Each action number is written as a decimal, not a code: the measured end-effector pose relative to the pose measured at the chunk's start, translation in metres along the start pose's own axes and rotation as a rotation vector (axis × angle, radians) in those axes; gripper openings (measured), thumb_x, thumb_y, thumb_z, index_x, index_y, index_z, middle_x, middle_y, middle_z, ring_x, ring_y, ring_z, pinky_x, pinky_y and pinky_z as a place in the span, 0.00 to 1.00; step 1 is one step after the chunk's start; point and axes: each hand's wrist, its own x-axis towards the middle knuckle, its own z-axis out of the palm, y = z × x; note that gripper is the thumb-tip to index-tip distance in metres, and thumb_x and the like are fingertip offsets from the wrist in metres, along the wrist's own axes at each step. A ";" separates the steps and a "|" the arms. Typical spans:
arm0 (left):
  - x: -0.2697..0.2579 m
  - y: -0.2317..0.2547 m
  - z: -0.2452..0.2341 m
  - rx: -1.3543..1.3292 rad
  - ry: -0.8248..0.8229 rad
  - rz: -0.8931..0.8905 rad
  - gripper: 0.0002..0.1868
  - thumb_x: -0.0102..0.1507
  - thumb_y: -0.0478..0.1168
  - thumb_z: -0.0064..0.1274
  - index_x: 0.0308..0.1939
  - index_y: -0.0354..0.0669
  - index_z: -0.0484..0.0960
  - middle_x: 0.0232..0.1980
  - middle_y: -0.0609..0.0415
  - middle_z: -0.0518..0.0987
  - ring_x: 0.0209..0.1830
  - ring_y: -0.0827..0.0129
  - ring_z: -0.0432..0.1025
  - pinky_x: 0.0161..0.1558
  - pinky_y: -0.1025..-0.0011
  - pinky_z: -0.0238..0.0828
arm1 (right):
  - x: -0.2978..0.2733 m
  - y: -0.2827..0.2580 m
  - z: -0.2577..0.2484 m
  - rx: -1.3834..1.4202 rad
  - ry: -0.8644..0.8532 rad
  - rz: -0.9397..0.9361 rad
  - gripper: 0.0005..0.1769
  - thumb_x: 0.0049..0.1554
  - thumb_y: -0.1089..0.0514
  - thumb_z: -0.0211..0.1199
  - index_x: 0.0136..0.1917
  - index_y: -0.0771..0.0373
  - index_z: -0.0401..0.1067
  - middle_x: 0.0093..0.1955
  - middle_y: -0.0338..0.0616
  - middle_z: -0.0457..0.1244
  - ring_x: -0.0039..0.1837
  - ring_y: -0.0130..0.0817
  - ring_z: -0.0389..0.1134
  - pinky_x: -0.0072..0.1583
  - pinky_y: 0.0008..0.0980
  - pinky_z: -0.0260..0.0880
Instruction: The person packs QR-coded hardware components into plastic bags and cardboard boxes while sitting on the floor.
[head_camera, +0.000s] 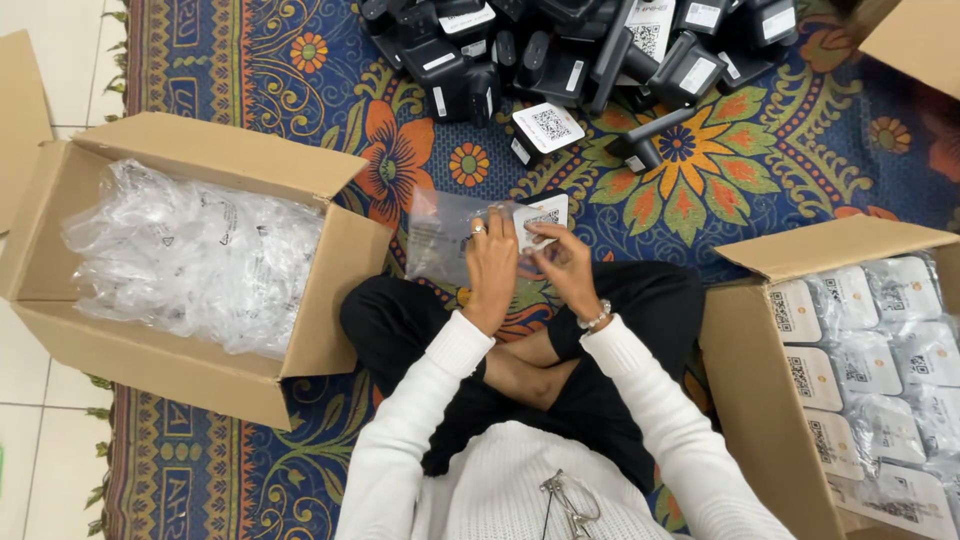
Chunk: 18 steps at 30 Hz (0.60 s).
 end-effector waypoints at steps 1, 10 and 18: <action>-0.001 -0.002 0.004 -0.015 -0.016 0.001 0.25 0.60 0.35 0.56 0.62 0.33 0.77 0.66 0.47 0.74 0.57 0.57 0.69 0.46 0.72 0.77 | 0.007 0.008 -0.003 0.081 0.063 0.013 0.24 0.56 0.74 0.65 0.65 0.63 0.72 0.64 0.51 0.67 0.54 0.29 0.69 0.50 0.26 0.73; -0.003 -0.007 -0.009 -0.169 -0.099 -0.007 0.34 0.54 0.26 0.56 0.66 0.24 0.71 0.68 0.38 0.69 0.56 0.49 0.70 0.44 0.71 0.80 | 0.072 0.095 -0.009 -0.818 -0.136 -0.214 0.35 0.45 0.68 0.66 0.67 0.60 0.68 0.63 0.49 0.62 0.66 0.50 0.61 0.65 0.53 0.58; -0.019 -0.009 0.028 -0.109 -0.110 0.048 0.26 0.57 0.28 0.57 0.60 0.28 0.74 0.70 0.42 0.69 0.59 0.52 0.72 0.48 0.72 0.80 | 0.034 0.093 -0.025 -1.002 -0.215 -0.149 0.25 0.52 0.53 0.72 0.61 0.57 0.71 0.57 0.44 0.62 0.65 0.47 0.60 0.66 0.50 0.57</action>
